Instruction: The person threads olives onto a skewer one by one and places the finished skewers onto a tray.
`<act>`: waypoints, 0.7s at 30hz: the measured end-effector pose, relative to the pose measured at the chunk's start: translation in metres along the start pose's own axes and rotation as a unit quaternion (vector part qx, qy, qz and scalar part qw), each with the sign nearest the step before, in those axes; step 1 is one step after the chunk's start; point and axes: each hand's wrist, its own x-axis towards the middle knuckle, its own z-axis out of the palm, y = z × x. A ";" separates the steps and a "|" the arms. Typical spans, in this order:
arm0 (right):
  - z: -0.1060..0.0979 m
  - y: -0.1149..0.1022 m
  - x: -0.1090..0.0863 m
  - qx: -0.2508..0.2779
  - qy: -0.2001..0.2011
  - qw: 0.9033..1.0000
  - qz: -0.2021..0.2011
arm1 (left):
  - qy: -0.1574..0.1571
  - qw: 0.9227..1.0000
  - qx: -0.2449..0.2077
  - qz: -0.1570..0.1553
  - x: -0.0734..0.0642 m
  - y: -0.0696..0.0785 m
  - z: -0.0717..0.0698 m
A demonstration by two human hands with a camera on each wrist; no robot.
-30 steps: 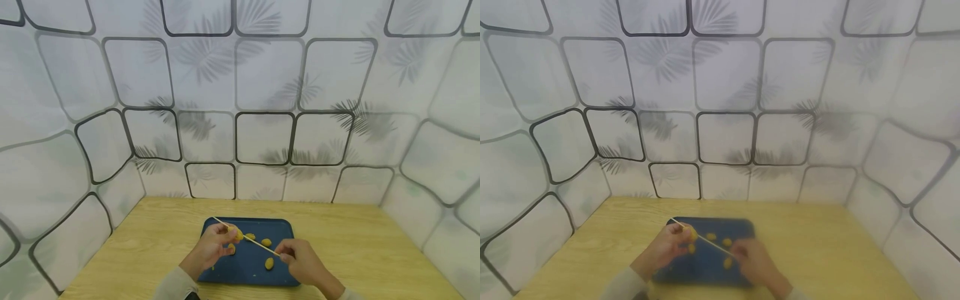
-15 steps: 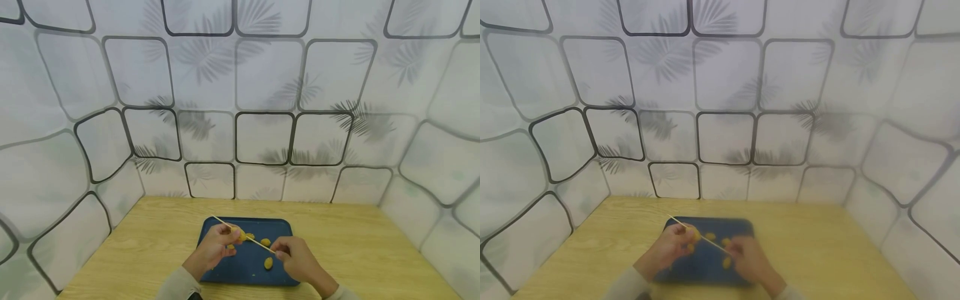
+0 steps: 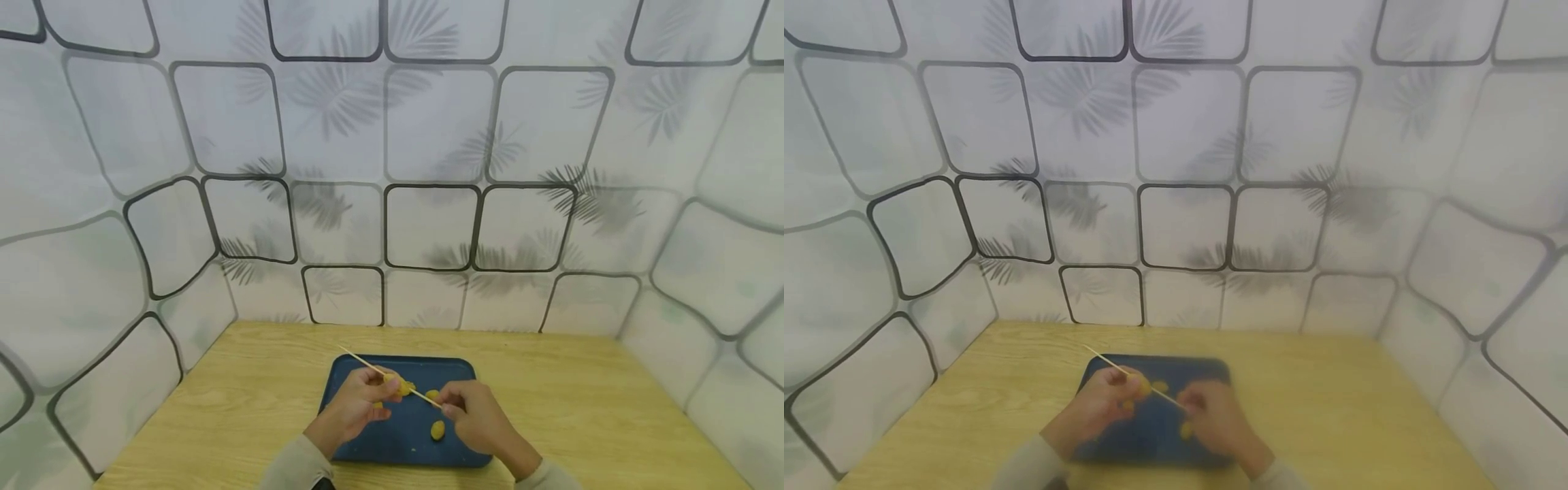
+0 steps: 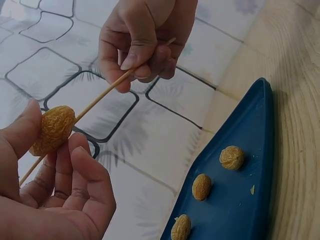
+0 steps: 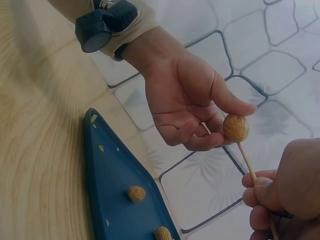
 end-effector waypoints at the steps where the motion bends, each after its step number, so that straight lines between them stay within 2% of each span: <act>1: 0.001 0.000 0.001 0.002 0.000 1.000 -0.001 | -0.001 1.000 0.001 0.000 0.000 -0.001 0.000; 7: 0.000 -0.002 0.003 0.022 -0.017 1.000 -0.002 | -0.010 1.000 0.009 0.000 0.001 -0.004 0.001; 17: -0.016 0.002 0.002 0.078 -0.083 0.993 0.000 | 0.019 1.000 0.017 0.018 0.002 0.004 -0.008; 21: -0.016 0.006 0.002 0.077 -0.086 0.993 0.008 | 0.022 1.000 0.013 0.016 0.000 0.006 -0.011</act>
